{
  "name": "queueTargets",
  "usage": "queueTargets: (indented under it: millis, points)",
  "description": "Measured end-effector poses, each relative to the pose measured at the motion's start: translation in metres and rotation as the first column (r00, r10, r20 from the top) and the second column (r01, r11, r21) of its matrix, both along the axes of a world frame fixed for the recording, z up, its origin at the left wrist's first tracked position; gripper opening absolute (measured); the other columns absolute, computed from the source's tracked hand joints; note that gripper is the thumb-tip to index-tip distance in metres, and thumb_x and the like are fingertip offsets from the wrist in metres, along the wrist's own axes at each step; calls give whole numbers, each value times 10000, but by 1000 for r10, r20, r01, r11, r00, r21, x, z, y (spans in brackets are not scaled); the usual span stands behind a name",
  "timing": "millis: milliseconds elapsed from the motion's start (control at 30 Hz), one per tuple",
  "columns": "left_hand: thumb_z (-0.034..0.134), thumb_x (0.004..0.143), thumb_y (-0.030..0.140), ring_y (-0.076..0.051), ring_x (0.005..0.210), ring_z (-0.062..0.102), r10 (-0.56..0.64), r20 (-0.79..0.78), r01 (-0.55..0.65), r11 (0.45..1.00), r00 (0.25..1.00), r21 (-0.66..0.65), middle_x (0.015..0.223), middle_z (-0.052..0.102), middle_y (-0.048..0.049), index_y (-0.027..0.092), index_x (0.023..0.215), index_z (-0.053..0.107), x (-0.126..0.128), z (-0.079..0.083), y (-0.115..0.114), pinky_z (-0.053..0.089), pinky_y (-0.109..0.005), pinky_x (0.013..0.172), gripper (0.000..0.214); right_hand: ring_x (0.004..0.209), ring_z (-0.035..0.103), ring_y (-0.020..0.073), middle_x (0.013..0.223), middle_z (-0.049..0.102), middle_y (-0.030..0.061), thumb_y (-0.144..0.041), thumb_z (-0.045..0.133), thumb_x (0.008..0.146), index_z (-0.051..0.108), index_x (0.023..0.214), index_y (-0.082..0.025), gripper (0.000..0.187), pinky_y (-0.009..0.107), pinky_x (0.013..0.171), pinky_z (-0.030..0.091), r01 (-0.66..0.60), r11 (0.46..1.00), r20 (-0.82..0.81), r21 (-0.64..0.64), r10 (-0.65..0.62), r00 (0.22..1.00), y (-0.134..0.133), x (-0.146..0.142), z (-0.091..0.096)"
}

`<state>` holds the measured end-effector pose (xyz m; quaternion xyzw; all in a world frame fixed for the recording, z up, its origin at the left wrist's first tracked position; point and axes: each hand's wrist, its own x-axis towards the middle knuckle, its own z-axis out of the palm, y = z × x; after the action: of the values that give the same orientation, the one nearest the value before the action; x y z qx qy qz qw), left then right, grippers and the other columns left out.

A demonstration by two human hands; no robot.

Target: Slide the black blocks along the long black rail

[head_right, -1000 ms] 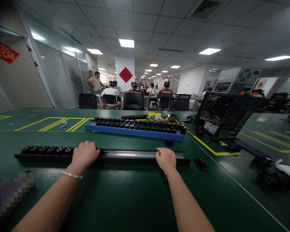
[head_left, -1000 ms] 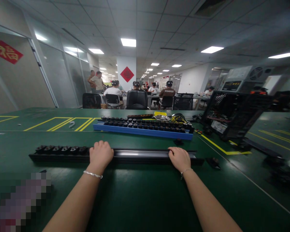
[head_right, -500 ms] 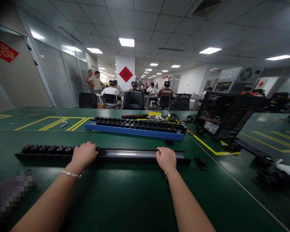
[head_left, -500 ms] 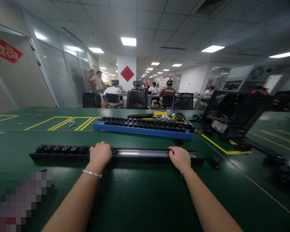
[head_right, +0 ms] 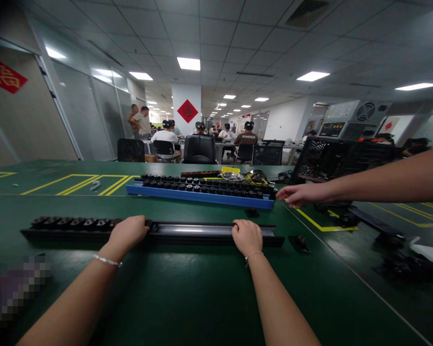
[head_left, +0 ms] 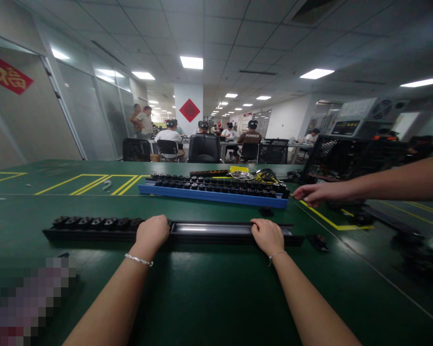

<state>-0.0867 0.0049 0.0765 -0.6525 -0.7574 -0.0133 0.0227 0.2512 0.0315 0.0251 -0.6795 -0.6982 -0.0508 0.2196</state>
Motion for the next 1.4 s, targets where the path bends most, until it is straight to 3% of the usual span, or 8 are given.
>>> queueTargets:
  millis: [1400]
  points:
    - [464,834,321,-250,892,639,-186,32,185,982,982,31,945,685,-144,138,918,629,22,-7,4,466,-350,774,261,1018,571,166,1104,669,18,-236,366,846,687,1013,-235,362,308,910,362,-15,1000,7,-14,16,1000,1,0,2]
